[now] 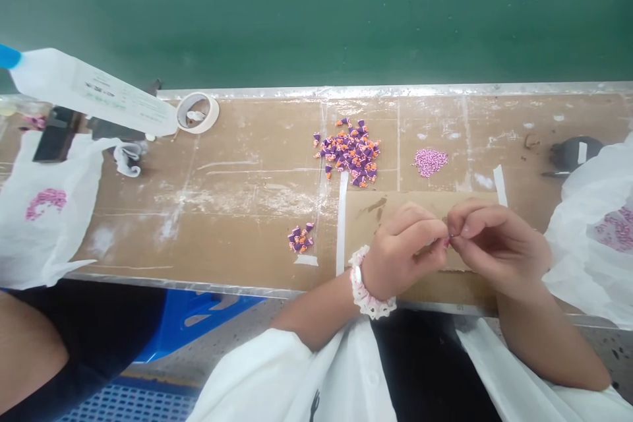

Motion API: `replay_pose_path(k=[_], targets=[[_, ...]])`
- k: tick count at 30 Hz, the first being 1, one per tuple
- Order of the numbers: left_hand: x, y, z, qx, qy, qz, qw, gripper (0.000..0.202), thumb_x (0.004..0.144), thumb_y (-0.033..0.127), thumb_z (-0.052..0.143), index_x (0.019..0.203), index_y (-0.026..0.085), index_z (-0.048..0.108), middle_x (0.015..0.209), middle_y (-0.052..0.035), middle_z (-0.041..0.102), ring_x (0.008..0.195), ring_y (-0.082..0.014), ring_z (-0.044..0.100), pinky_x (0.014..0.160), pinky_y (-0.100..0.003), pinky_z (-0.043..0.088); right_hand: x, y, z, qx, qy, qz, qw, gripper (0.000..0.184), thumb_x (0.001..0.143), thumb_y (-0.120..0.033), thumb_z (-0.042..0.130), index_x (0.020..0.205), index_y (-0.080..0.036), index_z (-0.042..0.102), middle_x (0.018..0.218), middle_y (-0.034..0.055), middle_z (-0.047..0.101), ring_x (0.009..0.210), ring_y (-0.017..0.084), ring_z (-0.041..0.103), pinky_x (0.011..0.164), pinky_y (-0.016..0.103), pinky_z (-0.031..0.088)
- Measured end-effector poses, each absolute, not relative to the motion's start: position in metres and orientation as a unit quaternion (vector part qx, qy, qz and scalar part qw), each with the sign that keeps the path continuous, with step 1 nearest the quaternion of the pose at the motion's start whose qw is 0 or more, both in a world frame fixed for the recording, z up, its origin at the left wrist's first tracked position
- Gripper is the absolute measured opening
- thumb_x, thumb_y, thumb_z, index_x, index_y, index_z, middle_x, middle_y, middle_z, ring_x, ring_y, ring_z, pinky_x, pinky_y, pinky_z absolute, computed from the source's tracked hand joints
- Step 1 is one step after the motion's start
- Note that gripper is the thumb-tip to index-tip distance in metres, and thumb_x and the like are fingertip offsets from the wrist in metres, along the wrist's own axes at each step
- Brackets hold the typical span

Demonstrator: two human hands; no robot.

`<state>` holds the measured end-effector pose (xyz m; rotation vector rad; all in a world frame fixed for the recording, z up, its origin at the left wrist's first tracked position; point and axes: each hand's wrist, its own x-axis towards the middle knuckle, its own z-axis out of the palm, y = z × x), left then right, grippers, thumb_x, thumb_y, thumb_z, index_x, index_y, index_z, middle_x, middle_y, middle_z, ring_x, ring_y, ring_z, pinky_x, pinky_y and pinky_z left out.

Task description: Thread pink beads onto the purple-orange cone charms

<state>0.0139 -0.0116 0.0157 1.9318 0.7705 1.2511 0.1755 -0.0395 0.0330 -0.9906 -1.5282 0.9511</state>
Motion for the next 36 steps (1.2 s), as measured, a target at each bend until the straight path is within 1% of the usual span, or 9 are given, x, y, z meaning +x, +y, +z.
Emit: replay_pose_path(k=[4, 8, 14, 20, 22, 26, 28, 32, 36], targets=[[0.013, -0.011, 0.015, 0.748, 0.282, 0.497, 0.337, 0.016, 0.082, 0.006, 0.055, 0.084, 0.021, 0.054, 0.077, -0.0017, 0.064, 0.072, -0.0124, 0.059, 0.066, -0.027, 0.050, 0.175, -0.039, 0.032, -0.416, -0.634, 0.403, 0.512, 0.027, 0.080, 0.002, 0.059, 0.087, -0.023, 0.059, 0.079, 0.0017, 0.060, 0.071, 0.014, 0.060, 0.057, 0.025, 0.051], [0.014, -0.011, 0.013, 0.747, 0.285, 0.505, 0.326, 0.014, 0.084, 0.007, 0.056, 0.083, 0.021, 0.054, 0.076, -0.0007, 0.062, 0.072, -0.0115, 0.059, 0.066, -0.025, 0.051, 0.173, -0.037, 0.032, -0.421, -0.630, 0.403, 0.513, 0.026, 0.079, 0.001, 0.059, 0.088, -0.023, 0.059, 0.078, 0.0014, 0.059, 0.070, 0.014, 0.059, 0.055, 0.025, 0.051], [0.017, -0.011, 0.009, 0.749, 0.271, 0.528, 0.294, 0.013, 0.083, 0.006, 0.057, 0.083, 0.018, 0.054, 0.076, 0.0000, 0.061, 0.072, -0.0095, 0.057, 0.069, -0.023, 0.052, 0.173, -0.038, 0.034, -0.419, -0.644, 0.399, 0.501, 0.029, 0.078, 0.006, 0.055, 0.087, -0.022, 0.056, 0.079, 0.0007, 0.058, 0.071, 0.012, 0.058, 0.060, 0.024, 0.051], [0.010, -0.006, 0.006, 0.768, 0.275, 0.499, 0.294, 0.006, 0.087, 0.013, 0.060, 0.087, 0.018, 0.057, 0.079, -0.0010, 0.065, 0.072, -0.0099, 0.059, 0.070, -0.023, 0.052, 0.179, -0.039, 0.033, -0.432, -0.648, 0.392, 0.490, 0.029, 0.080, 0.004, 0.054, 0.088, -0.023, 0.053, 0.080, -0.0001, 0.056, 0.073, 0.012, 0.057, 0.059, 0.023, 0.048], [0.005, -0.002, 0.005, 0.763, 0.300, 0.486, 0.303, 0.003, 0.089, 0.017, 0.061, 0.089, 0.017, 0.058, 0.078, -0.0012, 0.065, 0.073, -0.0103, 0.059, 0.070, -0.023, 0.051, 0.183, -0.039, 0.032, -0.457, -0.676, 0.375, 0.440, 0.027, 0.081, 0.002, 0.055, 0.088, -0.024, 0.051, 0.080, -0.0007, 0.056, 0.072, 0.012, 0.056, 0.059, 0.023, 0.046], [-0.003, 0.005, 0.005, 0.709, 0.378, 0.474, 0.360, 0.006, 0.091, 0.019, 0.056, 0.087, 0.017, 0.059, 0.075, 0.0003, 0.062, 0.070, -0.0088, 0.057, 0.064, -0.020, 0.047, 0.189, -0.038, 0.030, -0.496, -0.757, 0.340, 0.256, 0.016, 0.088, -0.008, 0.053, 0.091, -0.023, 0.048, 0.081, -0.0014, 0.057, 0.066, 0.011, 0.051, 0.061, 0.023, 0.045], [-0.005, 0.008, 0.007, 0.678, 0.405, 0.467, 0.396, 0.010, 0.091, 0.020, 0.054, 0.083, 0.017, 0.059, 0.073, 0.0012, 0.061, 0.066, -0.0080, 0.054, 0.061, -0.020, 0.045, 0.188, -0.037, 0.029, -0.490, -0.787, 0.320, 0.198, 0.013, 0.090, -0.010, 0.050, 0.092, -0.023, 0.047, 0.079, -0.0015, 0.055, 0.064, 0.012, 0.050, 0.061, 0.024, 0.044], [-0.006, 0.009, 0.008, 0.632, 0.433, 0.446, 0.463, 0.014, 0.091, 0.023, 0.053, 0.079, 0.018, 0.059, 0.071, 0.0012, 0.060, 0.064, -0.0088, 0.052, 0.061, -0.022, 0.044, 0.185, -0.037, 0.028, -0.475, -0.814, 0.294, 0.160, 0.013, 0.091, -0.010, 0.044, 0.089, -0.023, 0.042, 0.074, -0.0023, 0.051, 0.061, 0.012, 0.049, 0.057, 0.023, 0.041], [-0.006, 0.009, 0.006, 0.622, 0.434, 0.442, 0.478, 0.014, 0.091, 0.023, 0.053, 0.080, 0.017, 0.059, 0.072, 0.0013, 0.058, 0.065, -0.0088, 0.050, 0.062, -0.022, 0.043, 0.183, -0.039, 0.026, -0.483, -0.816, 0.290, 0.126, 0.013, 0.091, -0.011, 0.042, 0.088, -0.023, 0.041, 0.074, -0.0022, 0.051, 0.061, 0.013, 0.049, 0.056, 0.023, 0.041]])
